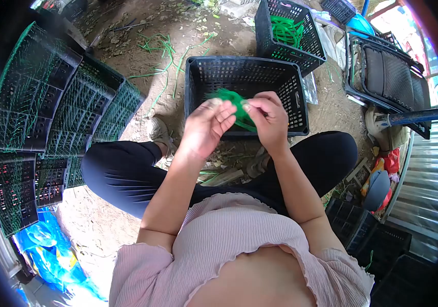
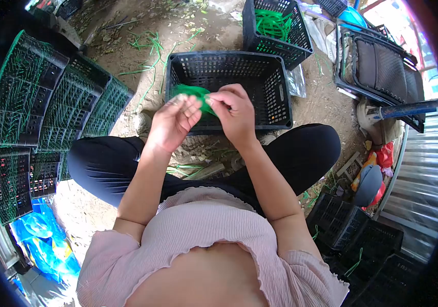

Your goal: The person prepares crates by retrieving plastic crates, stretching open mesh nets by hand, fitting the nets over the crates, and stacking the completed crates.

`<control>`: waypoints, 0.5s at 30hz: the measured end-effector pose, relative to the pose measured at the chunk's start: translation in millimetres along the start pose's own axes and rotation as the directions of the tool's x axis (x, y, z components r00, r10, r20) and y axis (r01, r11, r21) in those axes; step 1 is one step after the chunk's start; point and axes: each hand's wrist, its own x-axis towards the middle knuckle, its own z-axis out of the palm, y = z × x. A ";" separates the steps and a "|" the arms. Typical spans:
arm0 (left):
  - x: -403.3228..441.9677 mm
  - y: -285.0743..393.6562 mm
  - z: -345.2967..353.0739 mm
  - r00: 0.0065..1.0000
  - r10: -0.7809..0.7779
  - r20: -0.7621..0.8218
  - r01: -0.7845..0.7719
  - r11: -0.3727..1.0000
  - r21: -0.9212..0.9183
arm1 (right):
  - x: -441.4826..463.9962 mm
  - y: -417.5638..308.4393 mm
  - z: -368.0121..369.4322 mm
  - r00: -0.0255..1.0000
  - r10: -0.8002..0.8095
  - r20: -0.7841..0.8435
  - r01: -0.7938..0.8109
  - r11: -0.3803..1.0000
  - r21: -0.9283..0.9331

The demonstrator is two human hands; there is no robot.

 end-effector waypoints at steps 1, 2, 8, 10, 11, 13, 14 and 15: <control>1.5 3.8 -1.8 0.999 -0.022 -0.029 0.018 0.992 -0.126 | -0.7 -0.3 -2.1 0.996 0.084 -0.024 -0.083 0.996 0.045; 7.8 9.1 -12.4 1.000 -0.027 -0.011 0.023 0.963 -0.268 | -0.6 4.5 -6.3 1.000 -0.004 -0.029 0.004 1.000 -0.017; 14.7 65.4 -57.4 0.992 0.128 -0.008 -0.119 0.901 -0.418 | -12.6 37.0 -31.4 0.864 0.503 0.009 -0.399 0.675 0.620; 11.4 70.1 -44.5 0.946 0.090 -0.312 -0.183 0.942 -0.283 | -12.9 40.9 -40.6 0.848 0.527 0.056 -0.362 0.499 0.787; 10.9 69.8 -40.3 0.907 0.065 -0.416 -0.189 0.946 -0.264 | -12.1 41.4 -39.9 0.848 0.524 0.076 -0.381 0.504 0.775; 21.3 66.1 -68.8 0.945 0.015 -0.327 -0.156 0.898 -0.412 | -10.5 35.4 -34.9 0.844 0.523 0.115 -0.419 0.510 0.752; 28.7 61.8 -87.3 0.960 -0.006 -0.280 -0.135 0.865 -0.482 | -11.1 29.0 -30.0 0.822 0.546 0.163 -0.481 0.511 0.713; 35.2 56.6 -101.4 0.995 0.034 -0.099 -0.081 0.849 -0.522 | -16.1 28.2 -21.6 0.864 0.468 0.184 -0.466 0.607 0.644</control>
